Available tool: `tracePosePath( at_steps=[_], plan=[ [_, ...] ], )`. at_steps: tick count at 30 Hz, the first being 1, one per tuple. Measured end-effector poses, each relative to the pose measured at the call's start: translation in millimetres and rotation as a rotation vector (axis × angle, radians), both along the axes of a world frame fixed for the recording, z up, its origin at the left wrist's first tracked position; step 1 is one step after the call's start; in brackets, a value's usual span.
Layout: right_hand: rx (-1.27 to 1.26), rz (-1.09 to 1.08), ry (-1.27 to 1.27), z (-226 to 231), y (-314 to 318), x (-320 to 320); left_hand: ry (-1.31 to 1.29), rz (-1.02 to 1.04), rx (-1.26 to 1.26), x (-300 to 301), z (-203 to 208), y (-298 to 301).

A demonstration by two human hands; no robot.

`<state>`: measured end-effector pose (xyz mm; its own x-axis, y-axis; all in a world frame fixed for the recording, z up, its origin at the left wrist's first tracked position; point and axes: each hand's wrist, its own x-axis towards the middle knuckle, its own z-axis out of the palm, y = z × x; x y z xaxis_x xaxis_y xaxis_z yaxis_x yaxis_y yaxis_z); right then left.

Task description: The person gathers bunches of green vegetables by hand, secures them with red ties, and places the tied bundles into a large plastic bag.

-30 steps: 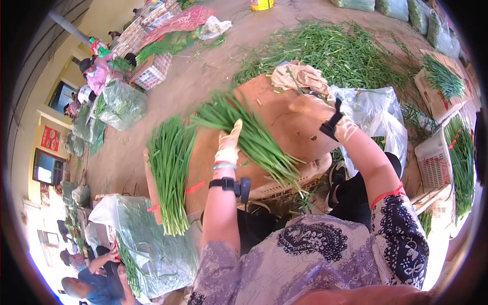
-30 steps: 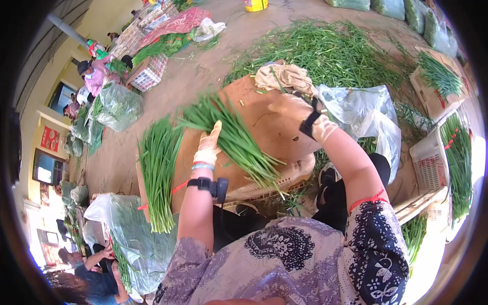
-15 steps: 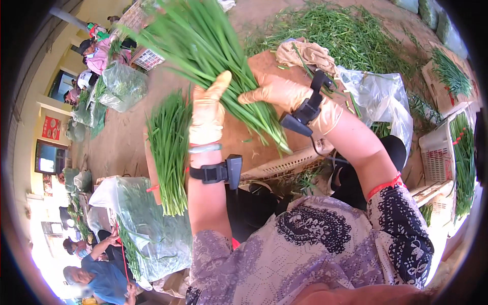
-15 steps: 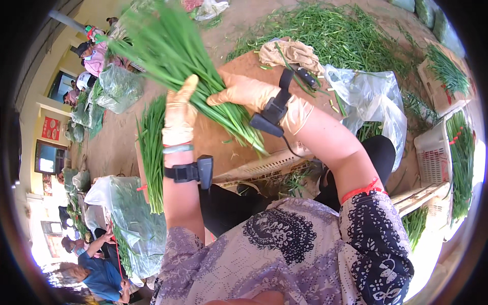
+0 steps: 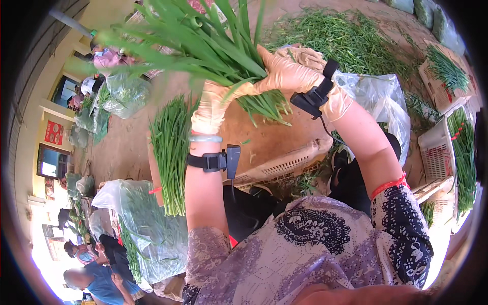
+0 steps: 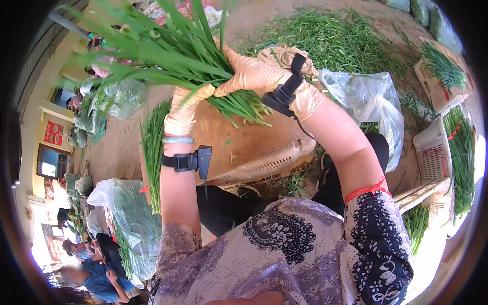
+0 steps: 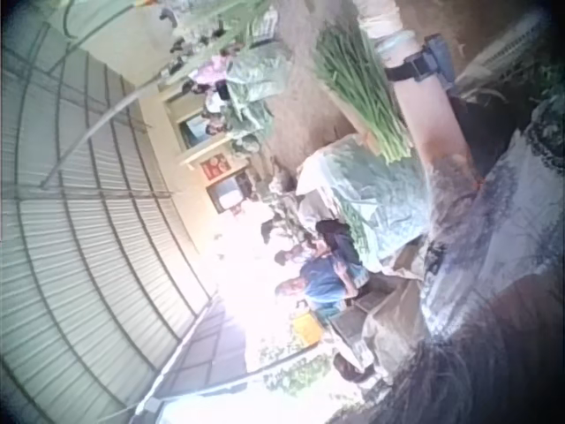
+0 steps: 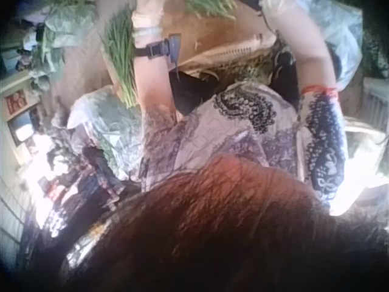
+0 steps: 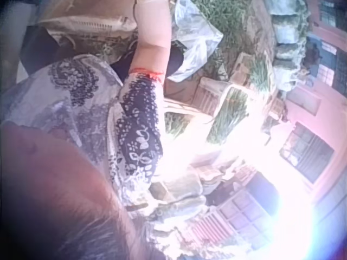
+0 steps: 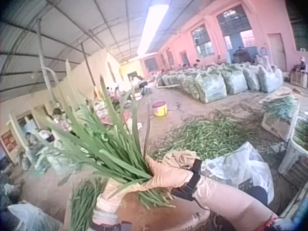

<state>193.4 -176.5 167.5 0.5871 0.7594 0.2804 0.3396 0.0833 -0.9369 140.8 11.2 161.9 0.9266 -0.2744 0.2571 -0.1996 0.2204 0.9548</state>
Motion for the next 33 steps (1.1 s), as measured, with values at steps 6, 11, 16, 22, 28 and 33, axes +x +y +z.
tracePosePath(
  at_steps=[6, 11, 16, 22, 28, 33],
  plan=[
    [-0.424, -0.175, -0.482, 10, 34, 3, -0.182, 0.543, 0.269, 1, 31, -35],
    [-0.268, -0.067, -0.540, 38, 23, 6, 0.169, 0.585, -0.252, 5, 64, 9],
    [-0.416, 0.251, -0.358, -71, -70, 79, 0.429, 0.711, -0.530, 2, -10, 92],
    [-0.211, 0.352, 0.619, -154, -70, -44, 0.519, 0.905, -0.777, -21, -55, 107],
    [0.457, -0.130, 1.227, -165, -8, -76, 0.508, 0.968, -0.782, -20, -73, 88],
    [0.303, -0.330, 1.036, -156, 5, -93, 0.473, 1.032, -0.790, -27, -87, 91]
  ],
)
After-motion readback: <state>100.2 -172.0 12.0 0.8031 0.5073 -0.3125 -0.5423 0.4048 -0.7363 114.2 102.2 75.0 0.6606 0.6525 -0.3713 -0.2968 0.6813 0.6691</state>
